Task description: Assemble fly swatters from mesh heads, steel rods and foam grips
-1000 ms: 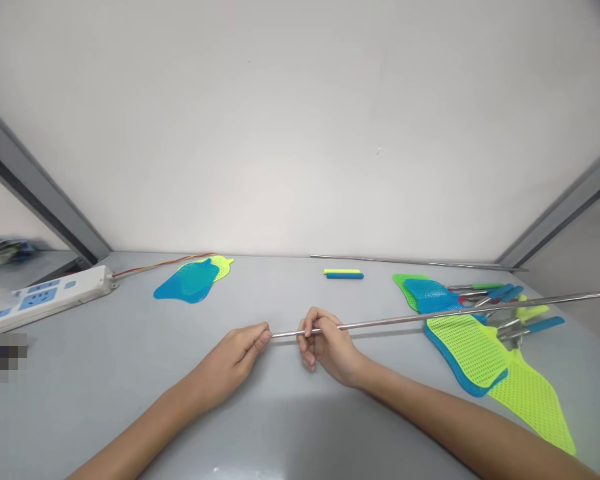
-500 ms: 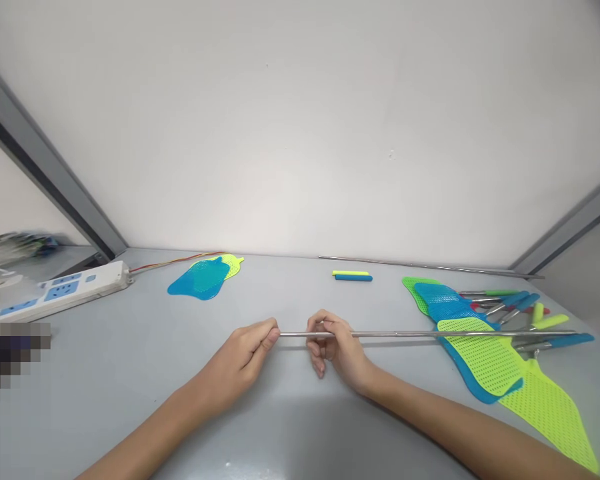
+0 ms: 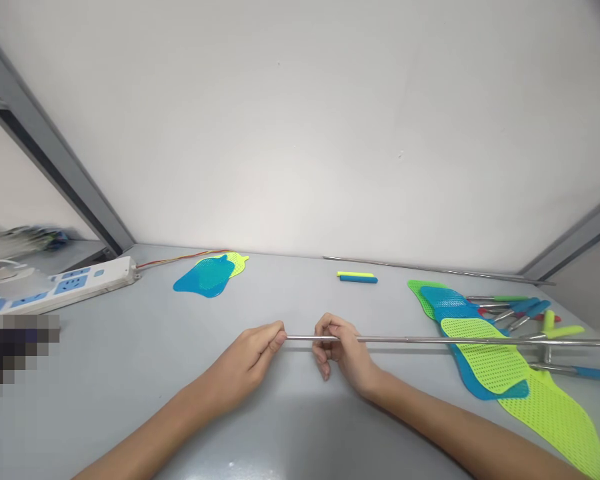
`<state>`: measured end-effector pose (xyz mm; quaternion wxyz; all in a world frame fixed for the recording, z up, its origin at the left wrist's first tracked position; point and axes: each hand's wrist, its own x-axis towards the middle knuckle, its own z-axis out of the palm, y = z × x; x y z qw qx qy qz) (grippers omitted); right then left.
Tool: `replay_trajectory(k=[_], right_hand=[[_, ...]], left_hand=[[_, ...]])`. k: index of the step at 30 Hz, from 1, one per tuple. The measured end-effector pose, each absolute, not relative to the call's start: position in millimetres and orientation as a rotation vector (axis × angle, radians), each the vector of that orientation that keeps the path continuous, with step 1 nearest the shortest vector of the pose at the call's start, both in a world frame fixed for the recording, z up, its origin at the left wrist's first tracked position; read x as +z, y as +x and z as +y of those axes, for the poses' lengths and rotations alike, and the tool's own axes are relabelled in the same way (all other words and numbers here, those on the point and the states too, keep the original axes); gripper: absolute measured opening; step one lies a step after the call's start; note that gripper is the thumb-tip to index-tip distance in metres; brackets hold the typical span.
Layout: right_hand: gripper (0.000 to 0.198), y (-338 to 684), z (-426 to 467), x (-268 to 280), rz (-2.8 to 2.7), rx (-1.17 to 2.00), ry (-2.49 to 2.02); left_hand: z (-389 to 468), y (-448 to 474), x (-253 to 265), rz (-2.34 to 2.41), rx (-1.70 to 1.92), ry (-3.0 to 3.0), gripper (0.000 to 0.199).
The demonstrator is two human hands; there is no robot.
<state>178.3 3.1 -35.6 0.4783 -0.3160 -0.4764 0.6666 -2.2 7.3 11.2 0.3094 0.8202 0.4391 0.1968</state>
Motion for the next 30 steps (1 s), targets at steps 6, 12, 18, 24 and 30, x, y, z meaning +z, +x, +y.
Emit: replay_trajectory(k=[6,12,18,24,30], right_hand=[[0.018,178,1,-34,-1.245,1.598,-0.768],[0.018,177,2,-35,-1.308,1.579,-0.737],[0.017,174,-4,-34,-1.426,1.626,-0.737],[0.016,173,-6,-31,-1.475,1.640,-0.782],[0.016,174,-4,-34,-1.462,1.641,-0.779]], left_hand=[[5,1,4,1.124,0.443,2.158,0.033],[1,4,2,1.123,0.411,2.146,0.033],[-13,14,4,0.986,0.405,2.104,0.031],[-18,19,3,0.860,0.417,2.111,0.032],[-12,15,3,1.010,0.408,2.169,0.032]])
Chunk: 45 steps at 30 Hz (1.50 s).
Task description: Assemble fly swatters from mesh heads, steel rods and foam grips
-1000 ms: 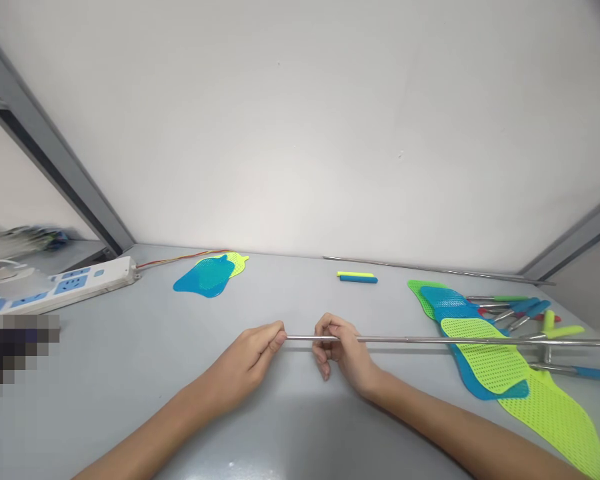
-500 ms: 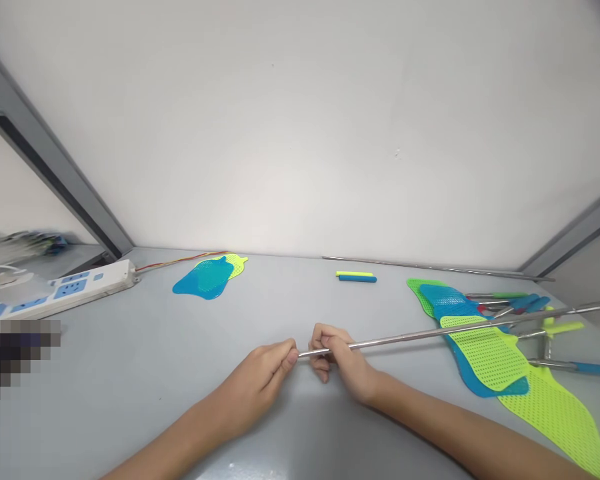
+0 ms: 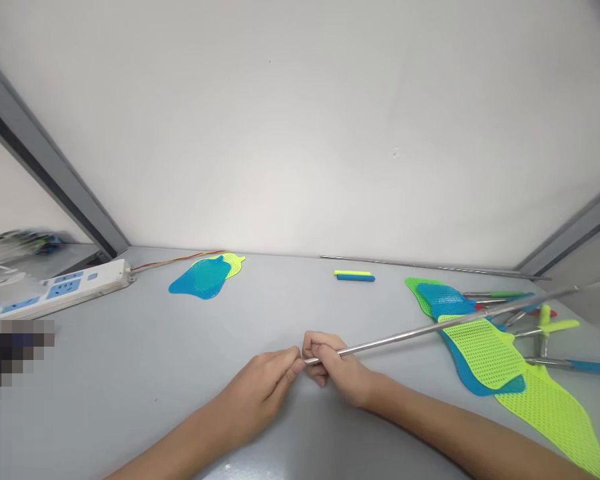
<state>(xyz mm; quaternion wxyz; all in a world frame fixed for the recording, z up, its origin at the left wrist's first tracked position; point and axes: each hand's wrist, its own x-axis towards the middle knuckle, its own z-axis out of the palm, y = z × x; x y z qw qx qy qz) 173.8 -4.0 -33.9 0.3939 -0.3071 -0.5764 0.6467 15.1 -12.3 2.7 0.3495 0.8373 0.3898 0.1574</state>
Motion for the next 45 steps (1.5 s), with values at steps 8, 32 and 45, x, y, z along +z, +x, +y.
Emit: replay_trajectory(k=[8,32,45], right_hand=[[0.016,174,-5,-36,-1.503,1.604,-0.819],[0.019,173,-4,-29,-1.542,1.542,-0.881],[0.023,174,-5,-26,-1.644,1.463,-1.001]], left_hand=[[-6,11,2,1.084,0.354,2.211,0.031],[1,8,6,1.055,0.325,2.337,0.029],[7,5,7,0.989,0.315,2.294,0.028]])
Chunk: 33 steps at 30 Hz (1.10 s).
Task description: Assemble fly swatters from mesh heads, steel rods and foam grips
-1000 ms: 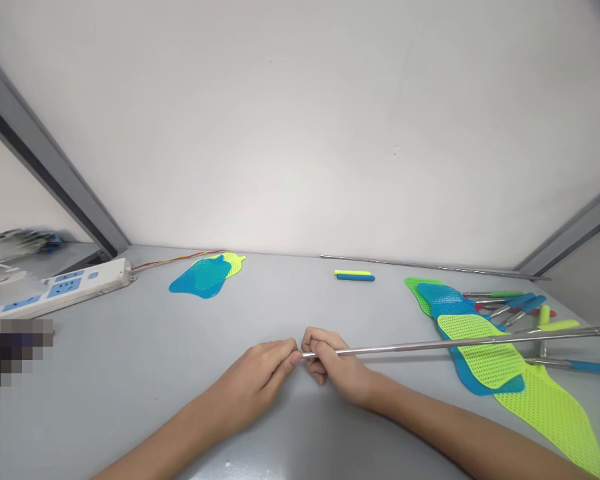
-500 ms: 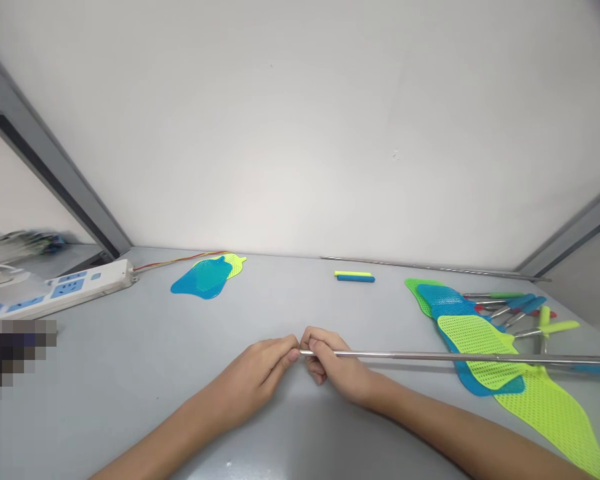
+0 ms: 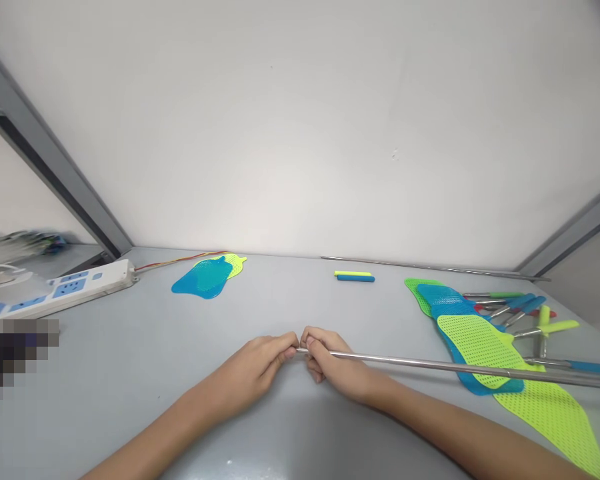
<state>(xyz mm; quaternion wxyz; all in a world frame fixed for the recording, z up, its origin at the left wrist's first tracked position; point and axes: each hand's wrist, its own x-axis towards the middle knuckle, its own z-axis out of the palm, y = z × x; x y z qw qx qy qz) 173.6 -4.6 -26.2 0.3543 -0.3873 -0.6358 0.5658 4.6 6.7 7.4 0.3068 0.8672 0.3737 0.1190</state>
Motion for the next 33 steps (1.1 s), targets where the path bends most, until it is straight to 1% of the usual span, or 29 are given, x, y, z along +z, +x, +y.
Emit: replay_trajectory(k=[8,16,21,26,33], right_hand=[[0.031,172,-2,-23,-1.547,1.484,-1.020],[0.033,174,0,-23,-1.395,1.529,-0.913],[0.038,175,0,-23,-1.319,1.595,-0.862],[0.041,175,0,-25,-1.338,1.623,-0.859],[0.043,175,0,-28,-1.385,1.619,-0.846]], left_hand=[[10,-1,9,1.055,0.315,2.307,0.027],[17,-4,17,1.097,0.352,2.348,0.026],[17,-6,14,1.127,0.296,2.436,0.022],[15,-6,15,1.145,0.305,2.461,0.018],[13,-5,12,1.133,0.292,2.500,0.021]])
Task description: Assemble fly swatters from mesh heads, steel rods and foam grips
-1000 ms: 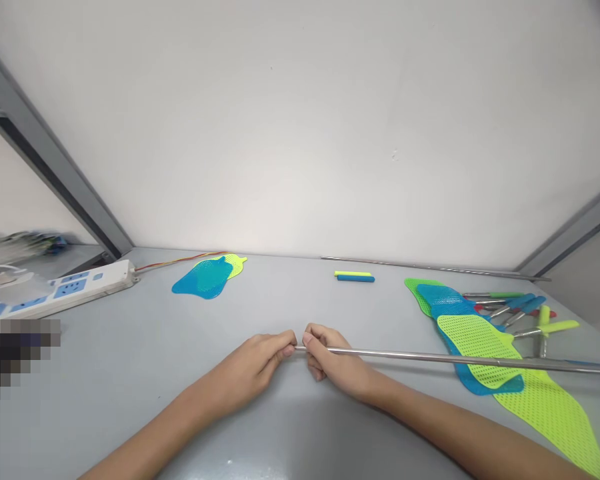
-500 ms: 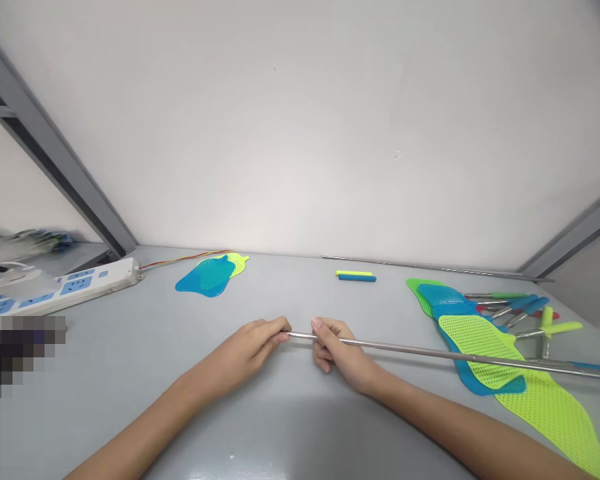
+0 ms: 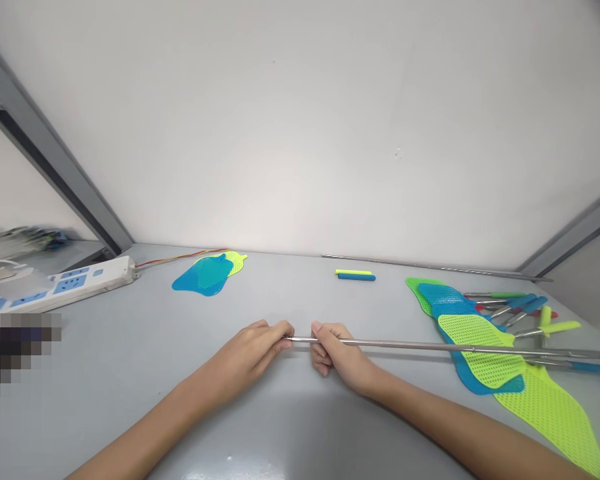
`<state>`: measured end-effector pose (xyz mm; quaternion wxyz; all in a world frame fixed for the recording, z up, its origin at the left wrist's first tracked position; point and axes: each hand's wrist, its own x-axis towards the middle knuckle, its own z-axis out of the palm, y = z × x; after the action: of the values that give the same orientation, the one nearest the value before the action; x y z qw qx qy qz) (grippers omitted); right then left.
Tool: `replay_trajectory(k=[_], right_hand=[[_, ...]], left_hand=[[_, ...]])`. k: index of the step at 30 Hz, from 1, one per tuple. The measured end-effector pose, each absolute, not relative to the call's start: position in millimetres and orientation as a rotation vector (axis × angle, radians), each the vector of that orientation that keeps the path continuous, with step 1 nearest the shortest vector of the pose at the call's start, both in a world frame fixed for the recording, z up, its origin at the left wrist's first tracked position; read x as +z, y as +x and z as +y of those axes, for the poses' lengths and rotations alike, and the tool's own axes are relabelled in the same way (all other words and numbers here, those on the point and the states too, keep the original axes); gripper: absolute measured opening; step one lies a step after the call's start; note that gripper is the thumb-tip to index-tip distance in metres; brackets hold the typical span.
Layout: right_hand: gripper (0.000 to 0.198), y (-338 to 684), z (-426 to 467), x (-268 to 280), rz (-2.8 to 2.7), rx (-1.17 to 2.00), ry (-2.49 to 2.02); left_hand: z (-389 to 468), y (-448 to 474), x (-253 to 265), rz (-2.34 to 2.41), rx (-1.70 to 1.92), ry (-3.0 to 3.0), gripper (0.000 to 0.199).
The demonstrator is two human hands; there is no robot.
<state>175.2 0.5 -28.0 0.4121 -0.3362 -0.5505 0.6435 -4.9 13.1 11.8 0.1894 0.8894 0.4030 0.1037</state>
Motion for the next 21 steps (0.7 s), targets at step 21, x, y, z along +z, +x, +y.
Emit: replay_trajectory(k=[21], right_hand=[[0.042,176,0,-27,-1.444,1.605,-0.879]], left_hand=[[6,-4,26,1.101,0.269,2.411,0.028]])
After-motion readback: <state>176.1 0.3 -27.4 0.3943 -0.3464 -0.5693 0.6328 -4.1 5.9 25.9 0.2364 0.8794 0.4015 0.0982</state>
